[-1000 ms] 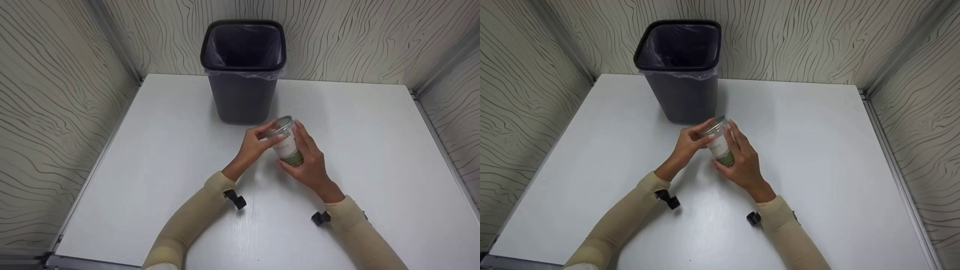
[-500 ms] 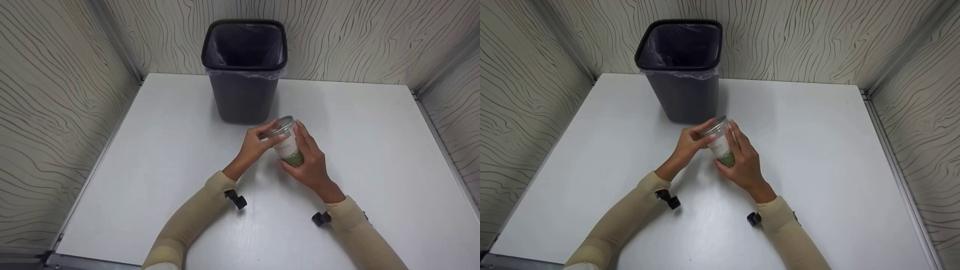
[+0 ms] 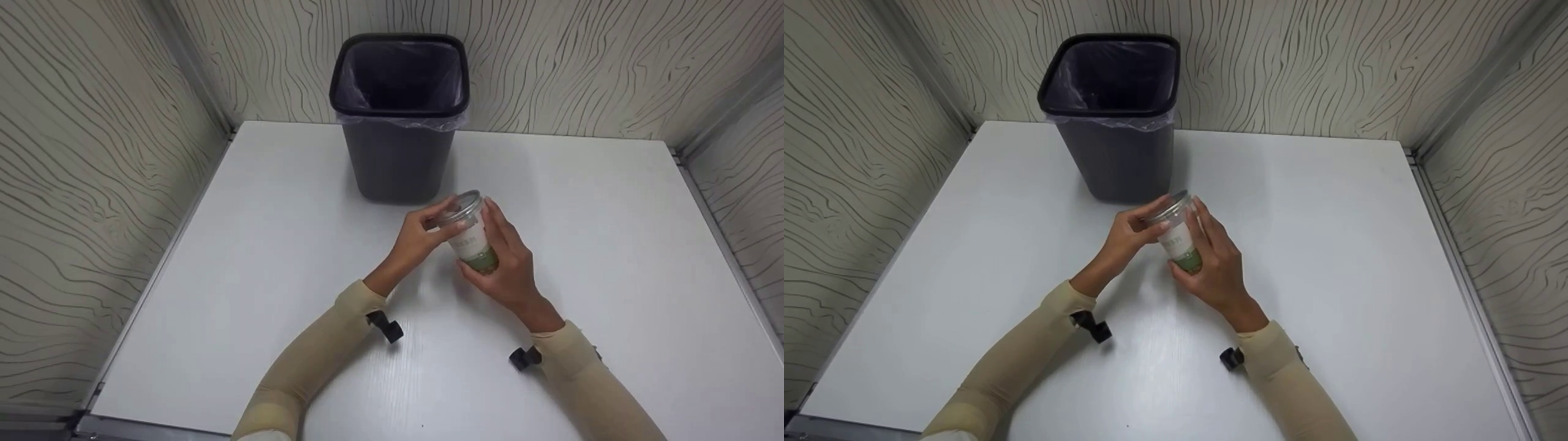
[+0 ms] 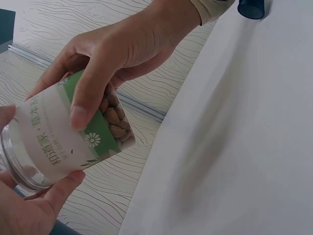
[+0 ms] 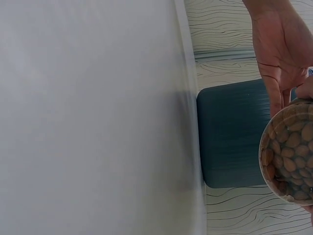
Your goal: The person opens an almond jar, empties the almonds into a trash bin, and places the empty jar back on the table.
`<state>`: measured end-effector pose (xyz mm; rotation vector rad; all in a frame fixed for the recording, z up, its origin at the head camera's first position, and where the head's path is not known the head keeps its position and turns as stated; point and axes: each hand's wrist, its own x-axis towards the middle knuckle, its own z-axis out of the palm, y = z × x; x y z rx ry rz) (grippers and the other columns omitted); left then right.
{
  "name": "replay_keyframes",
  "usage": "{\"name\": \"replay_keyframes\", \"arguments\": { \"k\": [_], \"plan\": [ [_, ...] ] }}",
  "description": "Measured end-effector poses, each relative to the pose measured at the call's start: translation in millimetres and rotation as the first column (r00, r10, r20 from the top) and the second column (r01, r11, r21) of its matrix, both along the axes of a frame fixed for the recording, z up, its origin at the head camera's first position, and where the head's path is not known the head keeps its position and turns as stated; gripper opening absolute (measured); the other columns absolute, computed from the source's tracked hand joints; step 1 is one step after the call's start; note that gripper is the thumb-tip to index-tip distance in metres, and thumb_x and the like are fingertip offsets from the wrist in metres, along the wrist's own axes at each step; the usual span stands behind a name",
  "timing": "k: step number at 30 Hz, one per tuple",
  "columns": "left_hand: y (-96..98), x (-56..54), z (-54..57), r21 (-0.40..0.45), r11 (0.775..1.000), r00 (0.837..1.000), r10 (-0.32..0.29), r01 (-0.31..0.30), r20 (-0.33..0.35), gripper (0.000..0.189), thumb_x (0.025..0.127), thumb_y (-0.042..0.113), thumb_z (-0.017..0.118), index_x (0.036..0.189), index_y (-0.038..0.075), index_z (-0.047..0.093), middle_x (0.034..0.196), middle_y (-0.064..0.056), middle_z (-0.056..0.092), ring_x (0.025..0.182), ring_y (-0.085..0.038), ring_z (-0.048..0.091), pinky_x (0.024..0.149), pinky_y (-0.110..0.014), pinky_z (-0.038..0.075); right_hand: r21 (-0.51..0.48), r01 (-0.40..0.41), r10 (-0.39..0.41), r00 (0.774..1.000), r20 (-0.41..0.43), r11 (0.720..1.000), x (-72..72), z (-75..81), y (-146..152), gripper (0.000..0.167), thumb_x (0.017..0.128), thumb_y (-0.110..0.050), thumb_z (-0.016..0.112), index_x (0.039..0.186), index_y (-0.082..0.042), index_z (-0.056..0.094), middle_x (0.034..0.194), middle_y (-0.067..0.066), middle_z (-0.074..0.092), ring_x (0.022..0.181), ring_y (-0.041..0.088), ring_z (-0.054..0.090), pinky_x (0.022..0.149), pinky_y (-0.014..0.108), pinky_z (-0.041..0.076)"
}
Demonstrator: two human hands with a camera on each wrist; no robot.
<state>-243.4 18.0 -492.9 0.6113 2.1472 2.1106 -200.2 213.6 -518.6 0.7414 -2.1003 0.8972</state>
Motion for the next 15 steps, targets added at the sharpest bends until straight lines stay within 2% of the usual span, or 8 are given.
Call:
{"name": "replay_keyframes", "arguments": {
  "k": [6, 11, 15],
  "plan": [
    [-0.2, -0.5, 1.1, -0.038, 0.999, 1.0, -0.025, 0.025, -0.014, 0.061, 0.092, 0.029, 0.076, 0.147, 0.015, 0.055, 0.142, 0.005, 0.061, 0.127, -0.009, 0.057, 0.105, -0.031, 0.046, -0.007, 0.003, -0.003, 1.0, -0.007, 1.0, -0.8, 0.8, 0.8, 0.095, 0.069, -0.016, 0.09, 0.149, 0.005, 0.044, 0.155, 0.02, 0.043, 0.135, 0.033, 0.051, 0.113, 0.029, 0.039],
    [-0.8, -1.0, 1.8, -0.036, 0.998, 0.998, -0.049, 0.048, -0.032, 0.06, 0.094, 0.028, 0.075, 0.149, 0.017, 0.054, 0.148, 0.005, 0.056, 0.131, -0.011, 0.055, 0.102, -0.031, 0.049, -0.031, -0.013, 0.013, 1.0, 0.002, 0.999, -0.4, 3.7, 1.5, 0.094, 0.07, -0.016, 0.089, 0.149, 0.005, 0.044, 0.155, 0.021, 0.043, 0.136, 0.034, 0.05, 0.113, 0.031, 0.039],
    [-2.7, -1.9, -2.4, -0.037, 0.998, 0.996, -0.06, 0.058, -0.061, 0.058, 0.095, 0.027, 0.074, 0.149, 0.019, 0.054, 0.152, 0.003, 0.051, 0.134, -0.012, 0.052, 0.101, -0.03, 0.05, -0.053, -0.042, 0.042, 0.999, 0.015, 0.998, 1.2, 5.5, 1.4, 0.094, 0.071, -0.015, 0.088, 0.15, 0.005, 0.043, 0.155, 0.022, 0.042, 0.137, 0.035, 0.049, 0.114, 0.033, 0.038]
  ]
}}
